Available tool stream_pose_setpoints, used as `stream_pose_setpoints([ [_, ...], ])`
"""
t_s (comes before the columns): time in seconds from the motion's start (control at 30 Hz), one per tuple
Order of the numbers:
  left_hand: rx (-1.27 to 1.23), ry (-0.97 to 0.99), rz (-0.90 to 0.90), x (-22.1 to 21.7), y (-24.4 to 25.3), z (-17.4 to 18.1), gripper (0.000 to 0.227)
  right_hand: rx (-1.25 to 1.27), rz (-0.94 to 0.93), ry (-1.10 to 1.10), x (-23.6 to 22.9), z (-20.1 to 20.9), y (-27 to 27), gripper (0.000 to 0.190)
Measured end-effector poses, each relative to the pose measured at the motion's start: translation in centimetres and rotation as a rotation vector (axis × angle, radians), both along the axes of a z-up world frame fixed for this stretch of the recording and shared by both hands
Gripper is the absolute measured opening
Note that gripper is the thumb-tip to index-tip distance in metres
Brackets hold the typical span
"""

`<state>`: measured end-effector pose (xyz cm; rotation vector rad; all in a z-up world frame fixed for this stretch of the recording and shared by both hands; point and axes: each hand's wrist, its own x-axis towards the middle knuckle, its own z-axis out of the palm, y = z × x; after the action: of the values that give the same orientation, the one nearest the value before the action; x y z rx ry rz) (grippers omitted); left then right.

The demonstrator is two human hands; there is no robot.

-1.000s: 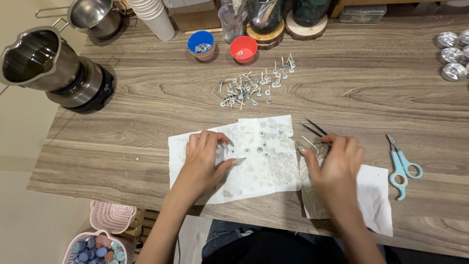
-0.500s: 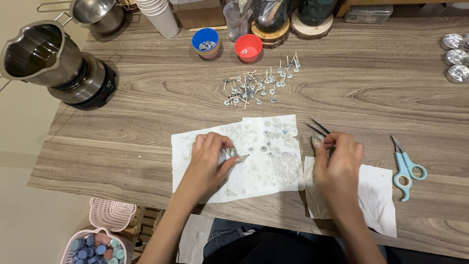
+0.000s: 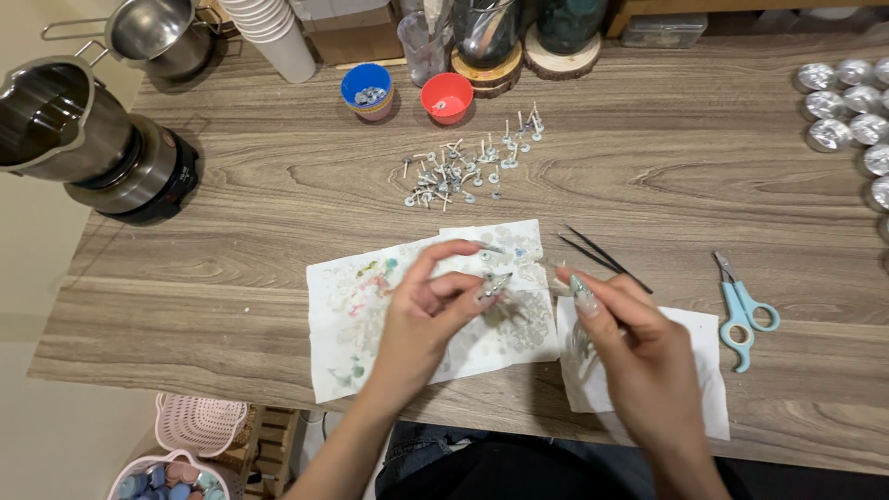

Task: The person prepares candle wicks by threading them through metal bases, using scissors to trim the wicks, and using tweezers to adjust the wick position.

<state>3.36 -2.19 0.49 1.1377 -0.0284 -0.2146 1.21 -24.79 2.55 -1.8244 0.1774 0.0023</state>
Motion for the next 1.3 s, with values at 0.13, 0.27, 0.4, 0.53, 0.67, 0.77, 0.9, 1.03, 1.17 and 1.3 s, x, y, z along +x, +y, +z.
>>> stream_pose_setpoints([
  [0.13,-0.182,0.104,0.029,0.3,-3.6,0.3,0.037,0.330,0.106,-0.221,-1.2,1.0,0.7,0.067],
  [0.27,-0.435,0.448,0.069,0.1,-6.0,2.4,0.047,0.463,0.060,-0.303,-1.4,1.7,1.7,0.060],
  [0.4,-0.454,0.566,-0.015,-0.4,-7.3,4.3,0.052,0.278,0.017,-0.288,-1.2,2.0,2.2,0.061],
  [0.53,-0.401,0.579,0.014,-0.8,-8.1,4.7,0.054,0.292,0.001,-0.250,-0.9,2.4,2.7,0.059],
  [0.67,-0.328,0.560,0.002,-1.2,-8.6,4.7,0.055,0.245,-0.065,-0.185,-1.0,2.6,3.1,0.060],
  [0.77,-0.334,0.531,0.023,-1.6,-8.8,4.5,0.048,0.109,-0.098,-0.219,-1.3,2.6,3.3,0.057],
  [0.9,-0.323,0.410,0.094,-1.9,-9.3,3.7,0.034,-0.002,-0.057,-0.364,-1.3,2.6,3.3,0.053],
  [1.03,-0.333,0.357,0.105,-2.2,-9.6,2.9,0.028,0.001,-0.044,-0.298,-1.1,2.5,3.1,0.059],
  [1.17,-0.322,0.369,0.046,-2.0,-9.7,2.5,0.024,0.130,-0.034,-0.323,-0.3,1.8,2.4,0.066],
  [1.3,-0.185,0.181,0.057,-1.3,-9.6,2.0,0.019,-0.004,-0.039,-0.125,0.5,0.4,-0.6,0.056],
])
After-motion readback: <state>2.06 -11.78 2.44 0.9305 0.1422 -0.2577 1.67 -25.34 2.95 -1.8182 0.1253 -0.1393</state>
